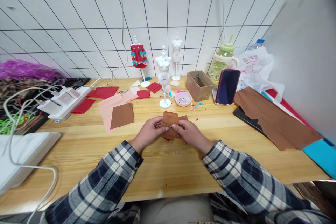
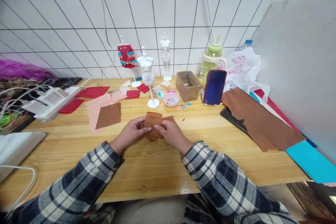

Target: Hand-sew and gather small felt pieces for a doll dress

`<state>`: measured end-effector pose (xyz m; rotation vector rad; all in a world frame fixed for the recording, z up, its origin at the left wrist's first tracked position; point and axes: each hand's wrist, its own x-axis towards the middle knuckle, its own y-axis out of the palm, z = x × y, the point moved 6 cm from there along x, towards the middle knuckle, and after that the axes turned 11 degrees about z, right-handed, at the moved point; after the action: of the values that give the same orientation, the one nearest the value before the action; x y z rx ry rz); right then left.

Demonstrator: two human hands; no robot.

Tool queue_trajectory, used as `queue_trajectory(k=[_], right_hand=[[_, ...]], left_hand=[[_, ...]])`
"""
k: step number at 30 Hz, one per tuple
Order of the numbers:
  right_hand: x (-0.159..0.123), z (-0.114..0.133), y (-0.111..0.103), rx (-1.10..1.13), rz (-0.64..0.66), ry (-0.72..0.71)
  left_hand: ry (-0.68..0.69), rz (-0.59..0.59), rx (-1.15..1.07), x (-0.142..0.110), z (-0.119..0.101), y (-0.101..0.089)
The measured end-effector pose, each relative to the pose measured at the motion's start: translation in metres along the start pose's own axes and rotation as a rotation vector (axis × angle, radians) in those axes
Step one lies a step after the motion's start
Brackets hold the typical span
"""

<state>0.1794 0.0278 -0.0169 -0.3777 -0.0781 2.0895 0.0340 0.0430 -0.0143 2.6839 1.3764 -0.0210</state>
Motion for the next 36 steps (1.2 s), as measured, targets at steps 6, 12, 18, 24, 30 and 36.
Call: queue_trajectory(k=[6,12,18,24,30,36], right_hand=[[0.0007,-0.0019,0.001,0.002,-0.004,0.005],[0.0007,-0.0012,0.0013,0.012,-0.003,0.015],[-0.0004,-0.0018,-0.0003,0.014,-0.018,0.037],[-0.0015,0.0,0.0002,-0.005,-0.027,0.041],[-0.0022,0.0019,0.0006,-0.01,-0.033,0.036],[-0.0012,0.0007,0.0007,-0.024,-0.03,0.025]], left_hand=[[-0.005,0.0,0.002,0.0007,-0.0008,0.0006],[-0.01,0.005,-0.01,0.0004,-0.0006,0.0022],[0.009,-0.031,-0.037,0.0002,0.0005,-0.0021],[0.008,-0.026,-0.029,0.0002,0.0006,-0.0019],[0.01,-0.026,-0.019,0.0009,0.0011,-0.0016],[0.005,-0.028,0.001,0.0008,0.0001,-0.0003]])
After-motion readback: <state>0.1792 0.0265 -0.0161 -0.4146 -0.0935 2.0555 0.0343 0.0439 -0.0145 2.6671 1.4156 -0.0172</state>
